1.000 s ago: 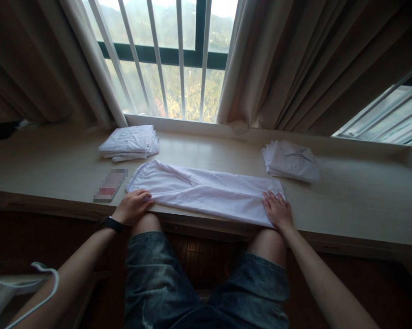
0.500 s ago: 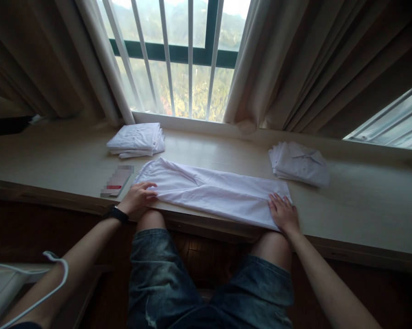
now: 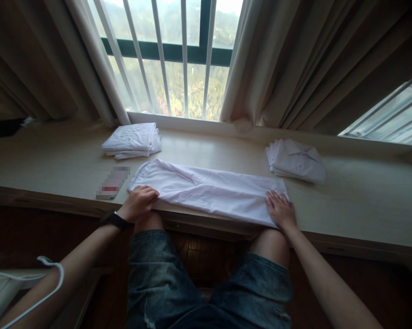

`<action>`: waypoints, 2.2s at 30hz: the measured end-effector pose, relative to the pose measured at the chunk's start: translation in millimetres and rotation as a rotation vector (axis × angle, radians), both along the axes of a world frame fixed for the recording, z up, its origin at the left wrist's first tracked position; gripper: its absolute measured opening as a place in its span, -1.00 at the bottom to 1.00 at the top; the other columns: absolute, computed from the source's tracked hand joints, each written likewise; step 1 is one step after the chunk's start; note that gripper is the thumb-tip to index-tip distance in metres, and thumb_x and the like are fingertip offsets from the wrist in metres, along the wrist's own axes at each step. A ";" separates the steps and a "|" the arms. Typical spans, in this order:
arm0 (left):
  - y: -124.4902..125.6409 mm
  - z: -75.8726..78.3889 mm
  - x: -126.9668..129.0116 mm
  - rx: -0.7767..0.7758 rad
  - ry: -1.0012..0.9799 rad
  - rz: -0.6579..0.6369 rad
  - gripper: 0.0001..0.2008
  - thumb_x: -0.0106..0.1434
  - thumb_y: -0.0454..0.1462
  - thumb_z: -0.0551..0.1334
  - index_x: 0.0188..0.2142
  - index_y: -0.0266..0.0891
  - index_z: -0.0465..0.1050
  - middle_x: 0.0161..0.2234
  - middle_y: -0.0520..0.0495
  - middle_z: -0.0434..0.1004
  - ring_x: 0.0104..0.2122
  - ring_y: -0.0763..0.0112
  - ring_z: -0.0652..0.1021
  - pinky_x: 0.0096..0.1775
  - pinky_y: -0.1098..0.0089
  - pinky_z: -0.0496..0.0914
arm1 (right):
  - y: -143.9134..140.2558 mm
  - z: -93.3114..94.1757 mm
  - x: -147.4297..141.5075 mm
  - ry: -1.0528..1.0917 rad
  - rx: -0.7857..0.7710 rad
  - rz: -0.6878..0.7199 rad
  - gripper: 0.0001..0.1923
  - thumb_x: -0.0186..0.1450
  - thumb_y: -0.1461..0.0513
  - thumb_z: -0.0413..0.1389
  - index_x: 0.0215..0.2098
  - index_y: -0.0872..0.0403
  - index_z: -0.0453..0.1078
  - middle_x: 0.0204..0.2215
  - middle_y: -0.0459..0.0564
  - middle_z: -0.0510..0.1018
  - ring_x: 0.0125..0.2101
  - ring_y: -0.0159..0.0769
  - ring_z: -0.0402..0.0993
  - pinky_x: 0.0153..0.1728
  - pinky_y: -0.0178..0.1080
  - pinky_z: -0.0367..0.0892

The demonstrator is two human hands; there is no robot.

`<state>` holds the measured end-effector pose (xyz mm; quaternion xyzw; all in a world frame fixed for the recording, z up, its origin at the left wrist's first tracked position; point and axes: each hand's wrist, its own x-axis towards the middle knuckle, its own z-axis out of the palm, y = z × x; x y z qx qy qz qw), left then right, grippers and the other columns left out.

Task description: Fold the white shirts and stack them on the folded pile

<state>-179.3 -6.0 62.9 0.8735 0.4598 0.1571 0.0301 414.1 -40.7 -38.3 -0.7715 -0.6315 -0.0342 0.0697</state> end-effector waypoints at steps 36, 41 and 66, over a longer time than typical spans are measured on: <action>-6.8 9.2 18.5 0.020 0.197 -0.182 -0.78 0.42 -0.26 0.10 -0.21 -0.12 0.54 -0.11 -0.09 0.61 -0.14 0.29 0.56 -0.09 0.29 0.31 | 77.9 100.0 -252.8 0.358 -0.087 0.854 -0.49 0.14 0.25 0.23 0.08 -0.06 0.52 0.13 -0.03 0.51 0.15 -0.13 0.38 0.23 -0.11 0.22; -11.4 11.2 23.4 -0.038 0.210 -0.066 -0.69 0.49 -0.20 -0.05 -0.23 -0.20 0.43 -0.33 -0.11 0.57 -0.28 0.27 0.57 -0.14 0.27 0.32 | 91.9 134.5 -306.8 0.034 -0.401 0.796 -0.67 0.07 0.27 0.27 -0.18 -0.04 0.63 -0.24 0.03 0.65 -0.05 -0.04 0.50 -0.04 -0.17 0.35; 19.9 -25.9 11.7 -0.187 0.214 0.221 -0.50 0.42 0.05 -0.06 -0.37 -0.16 0.49 -0.50 -0.13 0.50 -0.39 0.19 0.53 -0.22 0.28 0.25 | 72.0 40.4 -251.1 0.368 0.077 0.371 -0.55 0.40 -0.08 0.05 -0.03 0.09 0.47 -0.07 0.15 0.56 -0.03 -0.06 0.42 0.07 -0.09 0.25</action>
